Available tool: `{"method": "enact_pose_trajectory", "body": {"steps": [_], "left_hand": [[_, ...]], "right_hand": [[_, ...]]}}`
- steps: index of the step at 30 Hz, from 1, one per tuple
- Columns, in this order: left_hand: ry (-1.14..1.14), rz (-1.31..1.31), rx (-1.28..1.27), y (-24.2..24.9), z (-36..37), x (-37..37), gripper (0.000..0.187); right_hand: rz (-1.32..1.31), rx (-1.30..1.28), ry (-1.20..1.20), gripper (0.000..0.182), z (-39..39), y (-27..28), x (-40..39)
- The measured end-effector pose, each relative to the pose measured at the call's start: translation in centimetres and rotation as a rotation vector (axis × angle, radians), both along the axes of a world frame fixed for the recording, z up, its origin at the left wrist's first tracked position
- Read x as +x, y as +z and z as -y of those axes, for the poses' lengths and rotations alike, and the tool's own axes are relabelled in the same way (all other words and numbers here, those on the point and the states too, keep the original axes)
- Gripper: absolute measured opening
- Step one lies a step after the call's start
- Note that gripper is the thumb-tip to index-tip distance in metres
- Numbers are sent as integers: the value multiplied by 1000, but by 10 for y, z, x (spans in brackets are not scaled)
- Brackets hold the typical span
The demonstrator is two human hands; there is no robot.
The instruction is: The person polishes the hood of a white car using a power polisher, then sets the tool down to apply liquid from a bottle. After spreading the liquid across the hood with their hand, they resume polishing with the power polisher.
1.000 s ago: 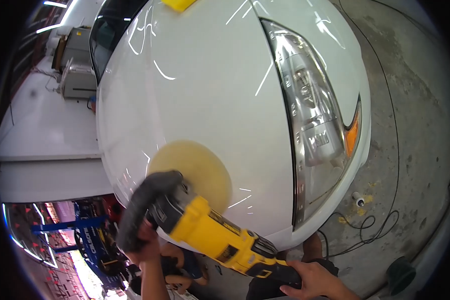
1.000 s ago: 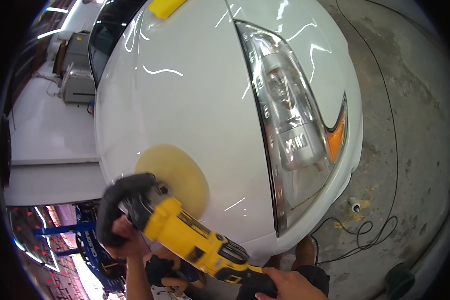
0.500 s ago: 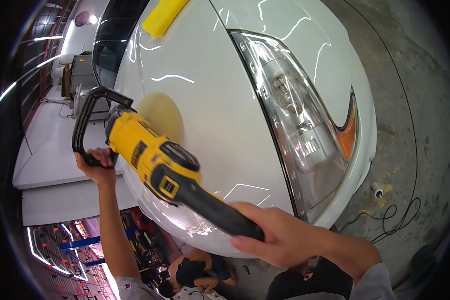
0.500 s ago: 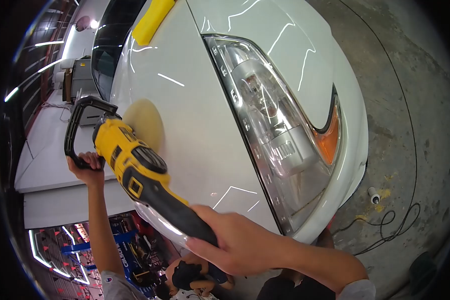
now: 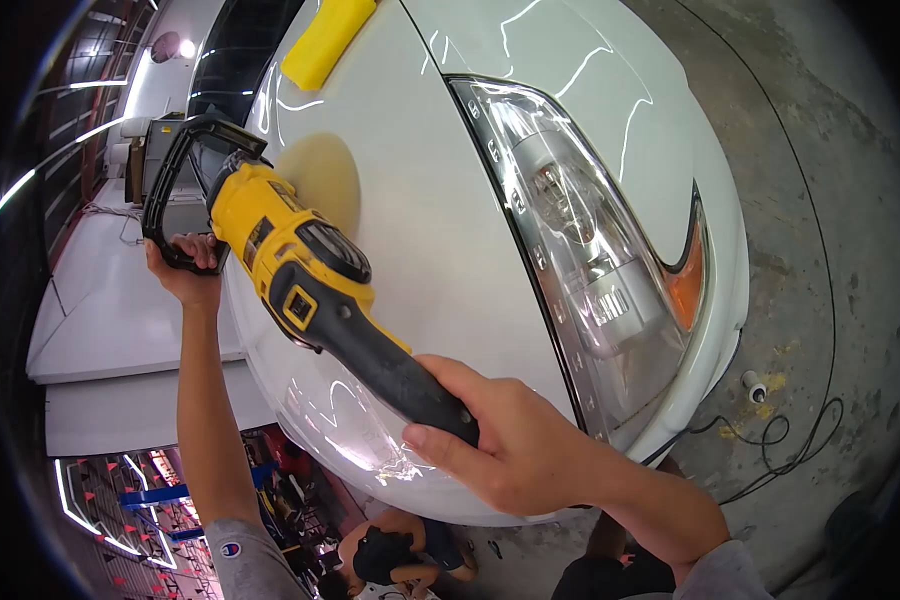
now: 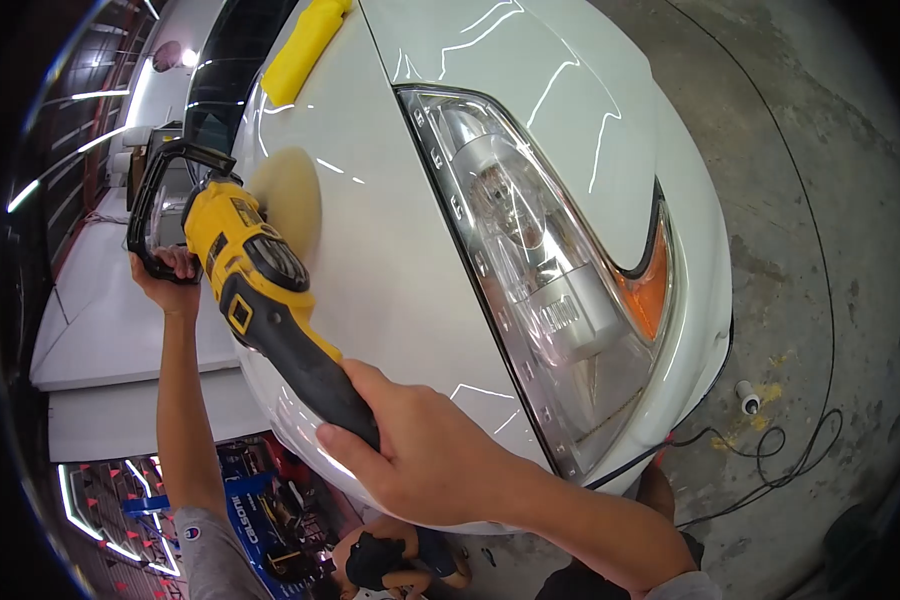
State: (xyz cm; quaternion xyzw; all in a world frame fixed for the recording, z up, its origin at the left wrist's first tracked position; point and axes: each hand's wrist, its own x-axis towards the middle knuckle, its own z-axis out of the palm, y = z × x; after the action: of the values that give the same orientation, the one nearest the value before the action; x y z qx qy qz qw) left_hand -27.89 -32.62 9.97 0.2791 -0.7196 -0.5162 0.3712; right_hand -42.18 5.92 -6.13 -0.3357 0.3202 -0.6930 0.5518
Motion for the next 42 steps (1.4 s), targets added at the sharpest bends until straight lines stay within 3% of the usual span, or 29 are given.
{"method": "enact_pose_trajectory", "body": {"steps": [8, 11, 16, 24, 32, 42], "left_hand": [[55, -27, -38, -15, -46, 69, 65], [66, -3, -101, -23, -68, 85, 65], [93, -8, -105, -27, -87, 91, 65], [49, -33, -36, -20, -59, 50, 64], [44, -48, -2, -17, -28, -7, 67], [-61, -64, 10, -24, -26, -68, 69]], "right_hand": [[-40, -19, 65, 57, -33, -25, 18], [-3, 59, 268, 61, -49, -17, 4], [-43, 15, 224, 59, -57, -27, 3], [-7, 41, 247, 57, -42, -10, -22], [-97, 28, -12, 55, -32, 2, -30], [-79, 75, -142, 59, -51, 4, -32]]}}
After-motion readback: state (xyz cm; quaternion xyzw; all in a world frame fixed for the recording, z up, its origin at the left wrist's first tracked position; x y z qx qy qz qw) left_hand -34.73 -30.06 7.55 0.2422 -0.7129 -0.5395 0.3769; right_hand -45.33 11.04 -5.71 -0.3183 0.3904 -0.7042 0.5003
